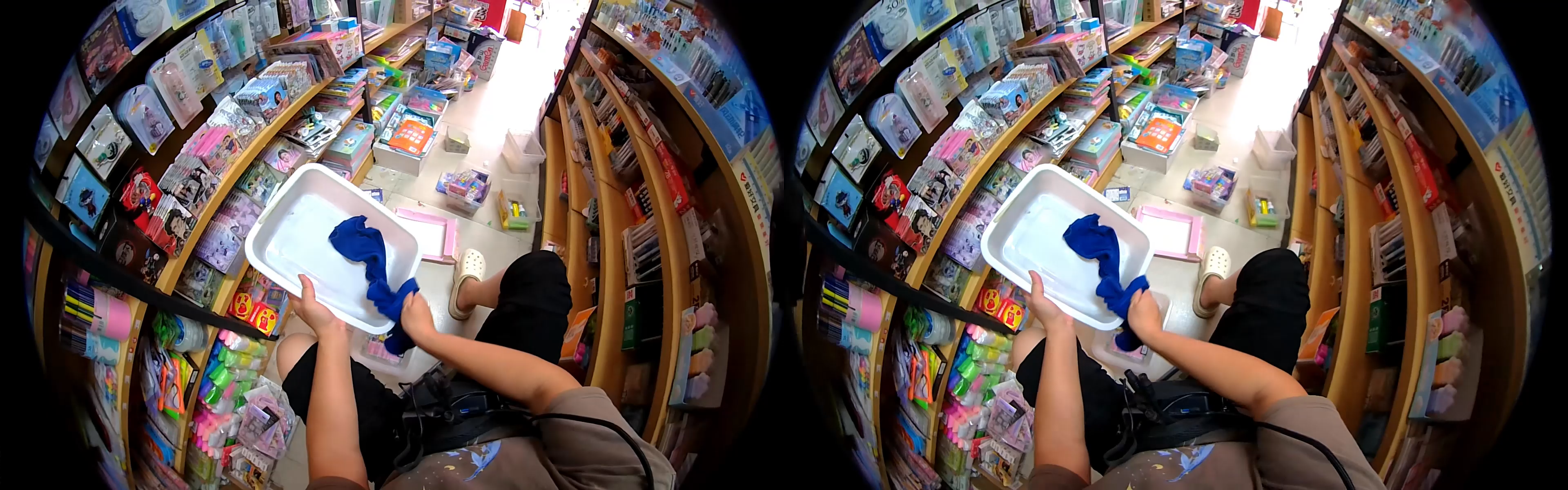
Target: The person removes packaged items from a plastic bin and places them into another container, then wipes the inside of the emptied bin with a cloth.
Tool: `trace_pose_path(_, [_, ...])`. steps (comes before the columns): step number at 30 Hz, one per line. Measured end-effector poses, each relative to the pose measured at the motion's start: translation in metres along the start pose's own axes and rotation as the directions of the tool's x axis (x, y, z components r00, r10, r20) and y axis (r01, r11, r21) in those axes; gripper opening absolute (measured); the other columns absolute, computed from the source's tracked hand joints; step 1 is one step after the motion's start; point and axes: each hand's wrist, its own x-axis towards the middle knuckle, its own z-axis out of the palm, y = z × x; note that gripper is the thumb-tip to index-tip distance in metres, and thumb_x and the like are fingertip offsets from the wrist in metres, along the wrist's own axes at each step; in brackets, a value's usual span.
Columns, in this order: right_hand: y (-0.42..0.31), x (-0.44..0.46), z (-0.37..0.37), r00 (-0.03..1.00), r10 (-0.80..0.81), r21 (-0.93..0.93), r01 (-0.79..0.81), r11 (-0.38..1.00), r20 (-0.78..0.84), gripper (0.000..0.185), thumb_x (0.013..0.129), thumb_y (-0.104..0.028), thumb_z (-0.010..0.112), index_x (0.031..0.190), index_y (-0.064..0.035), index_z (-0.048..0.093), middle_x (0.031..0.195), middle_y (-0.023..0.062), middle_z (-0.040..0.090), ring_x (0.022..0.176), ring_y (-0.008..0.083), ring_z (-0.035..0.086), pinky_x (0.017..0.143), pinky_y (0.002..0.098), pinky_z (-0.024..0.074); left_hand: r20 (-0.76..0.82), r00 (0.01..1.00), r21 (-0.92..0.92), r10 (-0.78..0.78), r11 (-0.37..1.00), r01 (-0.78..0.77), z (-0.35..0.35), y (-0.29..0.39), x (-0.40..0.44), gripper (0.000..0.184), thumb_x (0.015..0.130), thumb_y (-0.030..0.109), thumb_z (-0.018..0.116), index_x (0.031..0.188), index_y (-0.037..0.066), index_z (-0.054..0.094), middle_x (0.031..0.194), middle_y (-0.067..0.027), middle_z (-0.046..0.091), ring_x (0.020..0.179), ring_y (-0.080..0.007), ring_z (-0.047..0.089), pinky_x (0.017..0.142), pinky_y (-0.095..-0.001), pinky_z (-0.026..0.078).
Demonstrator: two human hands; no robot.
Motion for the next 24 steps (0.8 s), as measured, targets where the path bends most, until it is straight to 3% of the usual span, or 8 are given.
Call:
trace_pose_path(2, [-0.009, -0.018, -0.003, 0.997, -0.024, 0.081, 0.018, 0.997, 0.071, 0.037, 0.093, -0.021, 0.032, 0.087, 0.0098, 0.052, 0.086, 0.0348, 0.055, 0.085, 0.0489, 0.054, 0.077, 0.0485, 0.0419, -0.028, 1.000, 0.014, -0.008, 1.000, 0.008, -0.002, 0.001, 0.001, 0.052, 0.089, 0.023, 0.055, 0.131, 0.001, 0.036, 0.124, -0.0167, 0.046, 0.111, -0.0291, 0.050, 0.092, -0.0401, 0.042])
trace_pose_path(9, [0.002, -0.030, -0.008, 0.967, -0.018, 0.140, -0.018, 0.990, 0.254, 0.036, 0.092, -0.021, 0.035, 0.091, 0.0092, 0.055, 0.089, 0.0297, 0.059, 0.085, 0.0415, 0.059, 0.072, 0.0453, 0.0465, -0.039, 0.998, -0.017, -0.045, 0.999, 0.044, -0.013, -0.001, 0.006, 0.053, 0.090, 0.027, 0.054, 0.129, -0.003, 0.037, 0.122, -0.0179, 0.048, 0.108, -0.0301, 0.052, 0.089, -0.0418, 0.044])
trace_pose_path(12, [0.001, -0.035, -0.020, 0.854, 0.022, 0.147, -0.115, 0.982, 0.519, 0.026, 0.093, -0.015, 0.038, 0.099, 0.0035, 0.056, 0.090, 0.0151, 0.059, 0.088, 0.0197, 0.057, 0.079, 0.0335, 0.0456, -0.056, 0.994, -0.061, -0.089, 0.994, 0.086, -0.009, 0.002, 0.003, 0.052, 0.089, 0.028, 0.055, 0.127, -0.005, 0.039, 0.120, -0.0181, 0.050, 0.106, -0.0306, 0.054, 0.088, -0.0419, 0.045])
trace_pose_path(15, [0.040, -0.042, -0.014, 0.728, -0.099, 0.466, -0.322, 0.824, 0.678, 0.021, 0.092, -0.015, 0.043, 0.101, -0.0006, 0.056, 0.093, 0.0093, 0.059, 0.088, 0.0156, 0.057, 0.078, 0.0270, 0.0466, -0.022, 0.997, -0.063, -0.071, 0.996, 0.069, -0.013, -0.003, 0.005, 0.052, 0.089, 0.028, 0.055, 0.126, -0.005, 0.039, 0.120, -0.0179, 0.050, 0.106, -0.0304, 0.054, 0.089, -0.0412, 0.044])
trace_pose_path(16, [0.018, -0.034, -0.027, 0.631, 0.005, 0.133, -0.172, 0.976, 0.775, 0.028, 0.090, -0.022, 0.045, 0.098, -0.0002, 0.060, 0.094, 0.0094, 0.062, 0.083, 0.0142, 0.058, 0.073, 0.0296, 0.0477, -0.006, 0.999, -0.060, -0.051, 0.997, 0.051, -0.014, -0.004, 0.007, 0.052, 0.089, 0.028, 0.056, 0.126, -0.005, 0.039, 0.120, -0.0178, 0.050, 0.106, -0.0303, 0.054, 0.089, -0.0410, 0.044])
trace_pose_path(19, [-0.031, -0.033, -0.070, 0.566, 0.046, 0.264, -0.454, 0.851, 0.823, 0.030, 0.090, -0.025, 0.046, 0.102, -0.0011, 0.060, 0.097, 0.0063, 0.062, 0.087, 0.0136, 0.057, 0.079, 0.0261, 0.0462, 0.004, 0.999, -0.009, -0.040, 0.999, 0.040, -0.015, -0.008, 0.007, 0.051, 0.089, 0.026, 0.056, 0.126, -0.005, 0.040, 0.119, -0.0174, 0.050, 0.105, -0.0291, 0.054, 0.088, -0.0398, 0.044])
trace_pose_path(21, [-0.058, -0.019, -0.099, 0.699, -0.049, 0.344, -0.289, 0.893, 0.714, 0.034, 0.091, -0.026, 0.047, 0.110, -0.0014, 0.058, 0.101, 0.0056, 0.062, 0.090, 0.0129, 0.056, 0.081, 0.0259, 0.0450, 0.054, 0.998, 0.086, 0.028, 0.996, -0.033, -0.012, -0.010, 0.003, 0.049, 0.089, 0.024, 0.055, 0.128, -0.002, 0.038, 0.120, -0.0157, 0.050, 0.105, -0.0266, 0.053, 0.088, -0.0380, 0.044])
trace_pose_path(24, [-0.087, 0.008, -0.117, 0.839, -0.191, 0.521, -0.124, 0.844, 0.509, 0.037, 0.093, -0.027, 0.046, 0.122, -0.0045, 0.051, 0.107, 0.0046, 0.060, 0.094, 0.0122, 0.055, 0.086, 0.0253, 0.0419, 0.159, 0.984, 0.077, -0.085, 0.994, 0.074, -0.003, -0.006, -0.007, 0.049, 0.091, 0.024, 0.053, 0.131, 0.000, 0.035, 0.121, -0.0152, 0.049, 0.107, -0.0267, 0.052, 0.090, -0.0378, 0.043])
